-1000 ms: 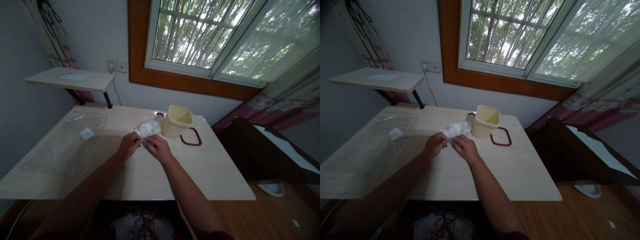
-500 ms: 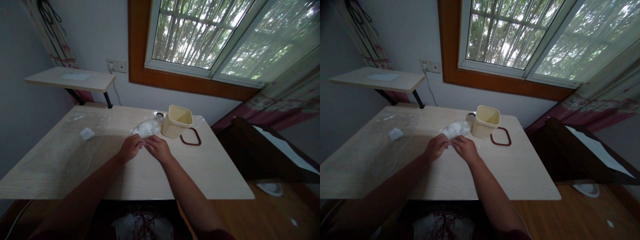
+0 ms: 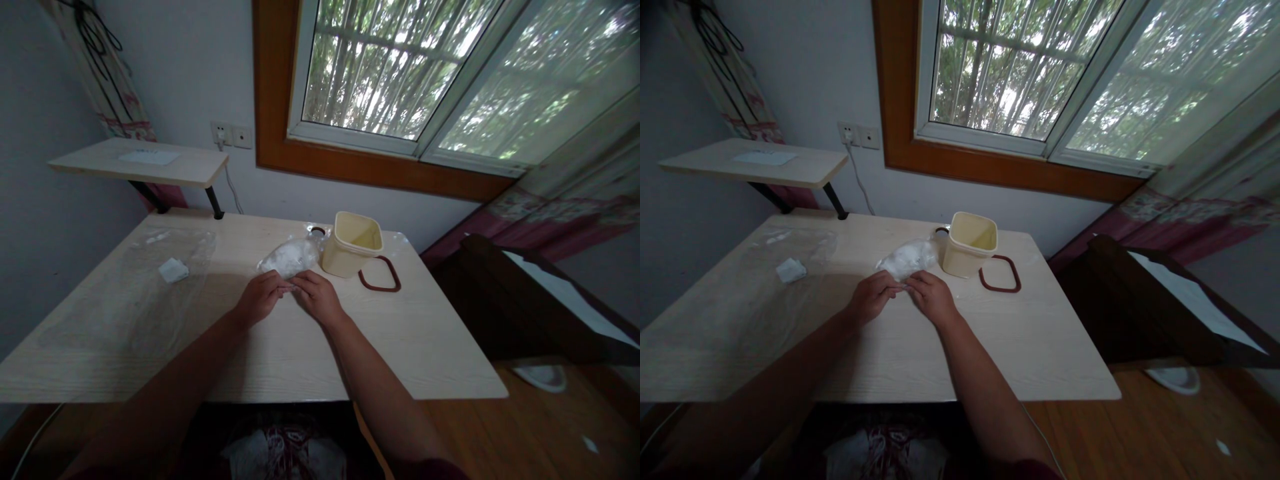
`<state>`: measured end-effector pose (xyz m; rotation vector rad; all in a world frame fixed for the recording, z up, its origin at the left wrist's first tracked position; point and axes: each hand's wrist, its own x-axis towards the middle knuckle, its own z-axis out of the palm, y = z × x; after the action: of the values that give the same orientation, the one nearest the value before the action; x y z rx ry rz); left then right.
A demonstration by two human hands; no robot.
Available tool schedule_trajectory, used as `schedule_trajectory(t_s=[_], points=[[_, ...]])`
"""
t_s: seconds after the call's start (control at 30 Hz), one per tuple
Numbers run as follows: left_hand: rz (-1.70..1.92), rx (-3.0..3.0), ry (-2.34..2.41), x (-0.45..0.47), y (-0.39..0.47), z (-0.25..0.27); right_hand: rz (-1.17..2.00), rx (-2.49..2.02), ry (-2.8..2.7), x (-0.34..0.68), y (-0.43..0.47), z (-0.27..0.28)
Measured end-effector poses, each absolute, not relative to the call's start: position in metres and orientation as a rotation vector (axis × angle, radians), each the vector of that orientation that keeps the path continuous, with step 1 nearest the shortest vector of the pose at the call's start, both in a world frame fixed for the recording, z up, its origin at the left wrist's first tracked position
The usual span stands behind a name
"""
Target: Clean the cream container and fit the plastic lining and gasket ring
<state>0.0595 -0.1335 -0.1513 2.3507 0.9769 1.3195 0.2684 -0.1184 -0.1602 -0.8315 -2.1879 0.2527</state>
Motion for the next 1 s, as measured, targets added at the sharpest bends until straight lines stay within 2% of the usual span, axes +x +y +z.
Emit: schedule_trajectory(t_s=[0.33, 0.67, 1.0], points=[[1.522, 2.396, 1.124, 0.041, -0.129, -0.137, 0.588, -0.692, -2.063, 0.260, -0.133, -0.148], [0.820, 2.738, 1.396, 0.047, -0.117, -0.147, 0.962, -0.734, -1.707, 0.261, -0.130, -0.151], [0.751, 2.734, 1.435, 0.049, -0.113, -0.163, 0.867, -0.813, -1.372, 0.266, -0.119, -0.159]])
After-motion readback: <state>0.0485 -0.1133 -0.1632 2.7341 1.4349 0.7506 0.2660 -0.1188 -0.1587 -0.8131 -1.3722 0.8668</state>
